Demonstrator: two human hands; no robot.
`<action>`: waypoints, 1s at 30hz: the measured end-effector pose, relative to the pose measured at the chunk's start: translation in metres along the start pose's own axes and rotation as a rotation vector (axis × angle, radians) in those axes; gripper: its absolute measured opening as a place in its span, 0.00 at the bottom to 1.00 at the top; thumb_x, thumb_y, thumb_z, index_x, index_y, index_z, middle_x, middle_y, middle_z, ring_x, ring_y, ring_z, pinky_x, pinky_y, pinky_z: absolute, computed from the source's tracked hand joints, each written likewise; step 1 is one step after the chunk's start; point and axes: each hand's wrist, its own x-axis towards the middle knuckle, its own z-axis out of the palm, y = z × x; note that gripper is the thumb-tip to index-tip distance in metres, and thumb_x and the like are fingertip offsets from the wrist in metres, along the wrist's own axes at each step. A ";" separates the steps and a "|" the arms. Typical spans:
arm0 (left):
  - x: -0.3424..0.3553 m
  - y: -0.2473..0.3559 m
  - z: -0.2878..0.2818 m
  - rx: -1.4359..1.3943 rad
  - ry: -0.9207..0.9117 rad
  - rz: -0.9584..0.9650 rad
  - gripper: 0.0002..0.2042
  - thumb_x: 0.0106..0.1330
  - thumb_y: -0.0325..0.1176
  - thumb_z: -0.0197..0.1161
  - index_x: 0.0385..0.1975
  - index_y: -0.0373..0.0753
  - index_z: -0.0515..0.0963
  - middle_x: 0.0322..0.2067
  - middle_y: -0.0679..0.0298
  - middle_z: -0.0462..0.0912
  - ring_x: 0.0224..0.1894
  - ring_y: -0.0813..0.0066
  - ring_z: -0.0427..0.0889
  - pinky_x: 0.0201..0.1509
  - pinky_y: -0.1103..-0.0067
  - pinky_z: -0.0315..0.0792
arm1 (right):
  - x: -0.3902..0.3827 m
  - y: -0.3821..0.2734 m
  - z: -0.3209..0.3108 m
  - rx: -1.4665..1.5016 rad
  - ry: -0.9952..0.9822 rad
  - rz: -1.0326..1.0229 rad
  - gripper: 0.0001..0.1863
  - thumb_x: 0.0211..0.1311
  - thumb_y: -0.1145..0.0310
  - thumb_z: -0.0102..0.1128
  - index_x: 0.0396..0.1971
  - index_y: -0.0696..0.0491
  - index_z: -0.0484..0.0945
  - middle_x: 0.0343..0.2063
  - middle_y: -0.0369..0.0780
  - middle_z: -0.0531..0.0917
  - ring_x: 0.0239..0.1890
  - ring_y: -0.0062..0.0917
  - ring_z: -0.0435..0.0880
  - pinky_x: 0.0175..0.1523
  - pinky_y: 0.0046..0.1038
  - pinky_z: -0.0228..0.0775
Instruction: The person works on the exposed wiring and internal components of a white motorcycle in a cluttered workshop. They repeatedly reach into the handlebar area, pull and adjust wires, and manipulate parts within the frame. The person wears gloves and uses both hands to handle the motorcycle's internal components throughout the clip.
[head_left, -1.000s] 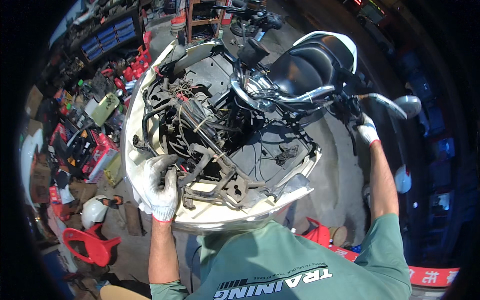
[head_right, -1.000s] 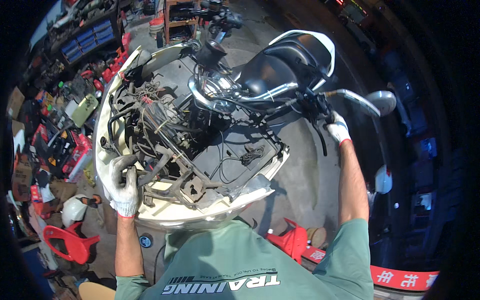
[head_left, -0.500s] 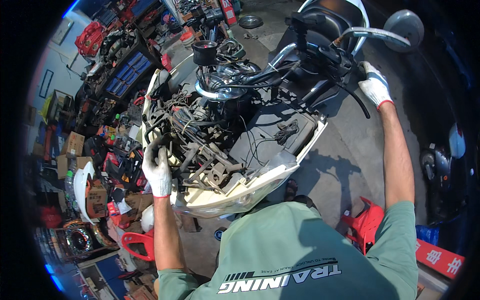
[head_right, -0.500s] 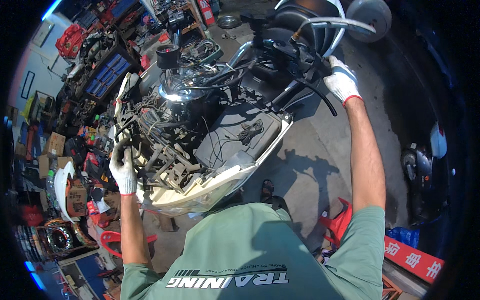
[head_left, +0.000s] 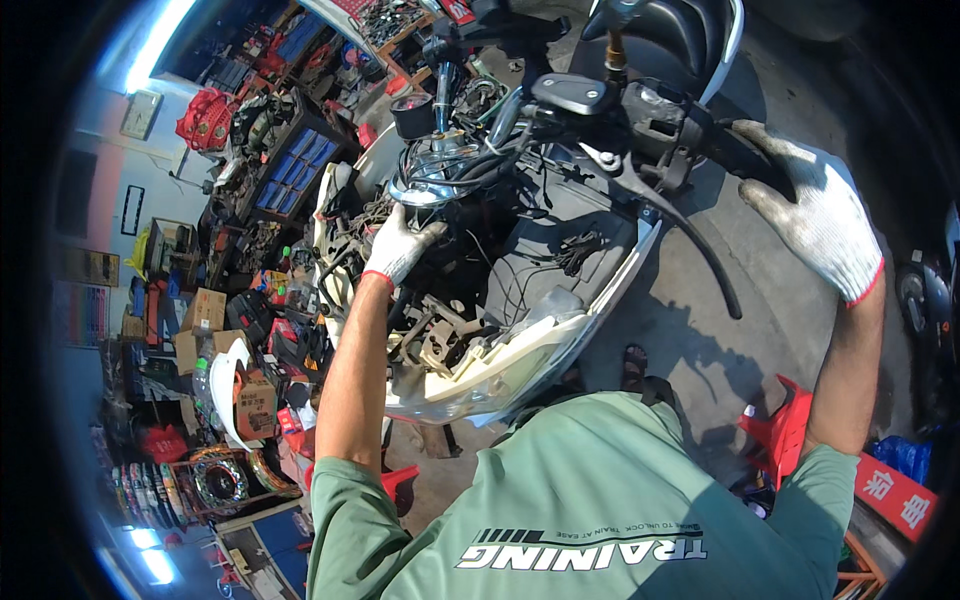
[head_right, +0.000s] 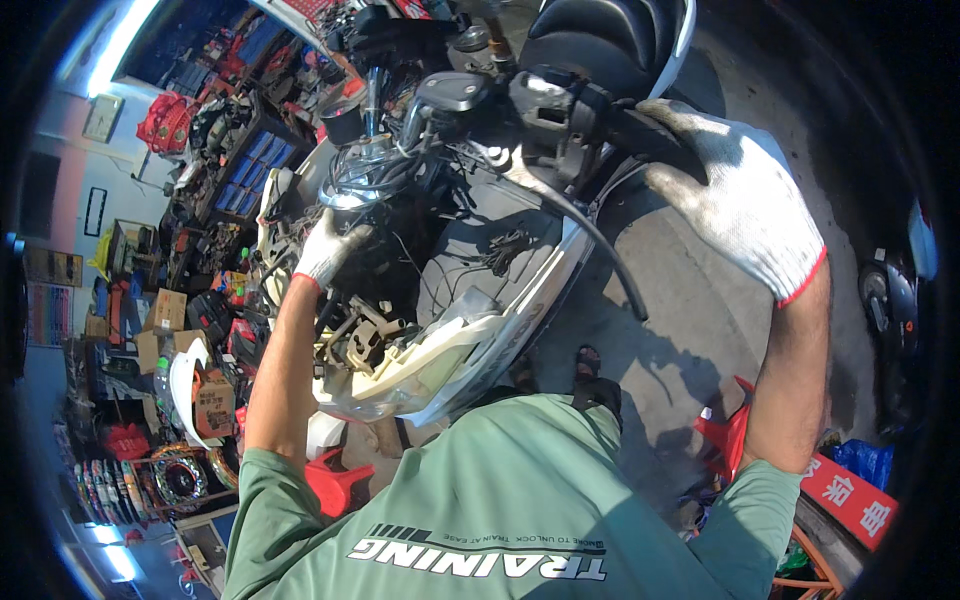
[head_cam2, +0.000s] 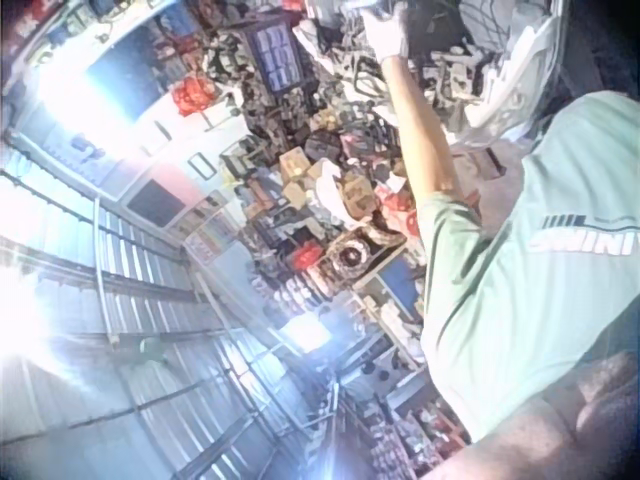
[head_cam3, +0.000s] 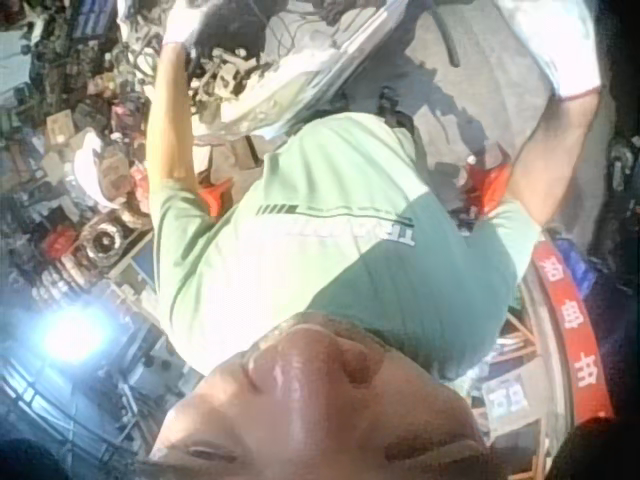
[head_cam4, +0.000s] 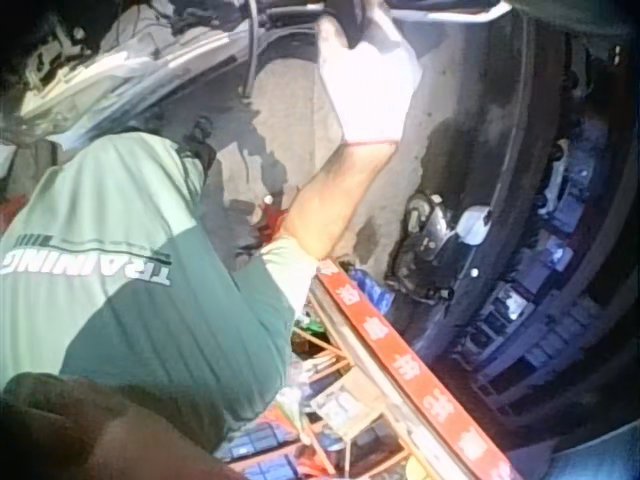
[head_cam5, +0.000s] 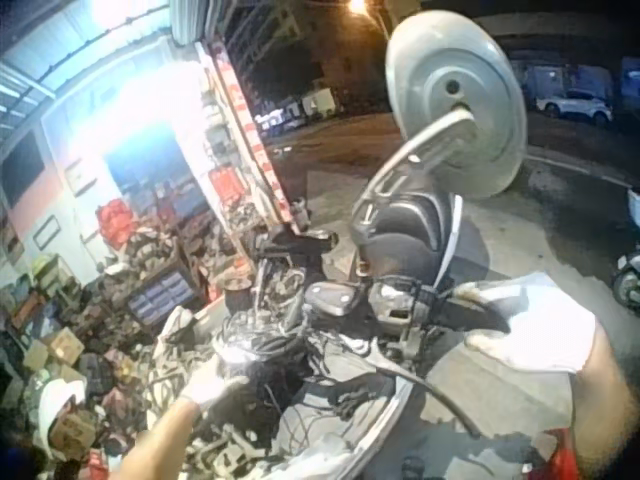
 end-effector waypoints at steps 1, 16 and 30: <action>0.003 0.001 0.002 -0.014 -0.046 -0.041 0.37 0.60 0.42 0.76 0.65 0.31 0.67 0.60 0.50 0.78 0.62 0.61 0.77 0.68 0.70 0.68 | -0.005 -0.010 -0.003 0.016 -0.002 0.007 0.30 0.58 0.66 0.69 0.62 0.55 0.77 0.51 0.51 0.85 0.54 0.40 0.85 0.62 0.35 0.74; 0.013 -0.006 0.028 -0.053 0.101 0.035 0.26 0.56 0.31 0.71 0.56 0.31 0.74 0.53 0.47 0.83 0.57 0.56 0.82 0.63 0.70 0.73 | -0.036 -0.063 -0.024 0.026 0.042 -0.086 0.29 0.55 0.69 0.70 0.59 0.54 0.79 0.48 0.49 0.86 0.50 0.42 0.86 0.57 0.36 0.76; 0.092 -0.026 0.025 0.444 -0.134 0.475 0.26 0.62 0.39 0.65 0.61 0.40 0.76 0.54 0.59 0.84 0.53 0.60 0.82 0.61 0.69 0.76 | -0.042 -0.023 0.012 -0.127 0.373 -0.412 0.27 0.60 0.67 0.64 0.61 0.53 0.77 0.41 0.47 0.87 0.44 0.37 0.88 0.53 0.33 0.80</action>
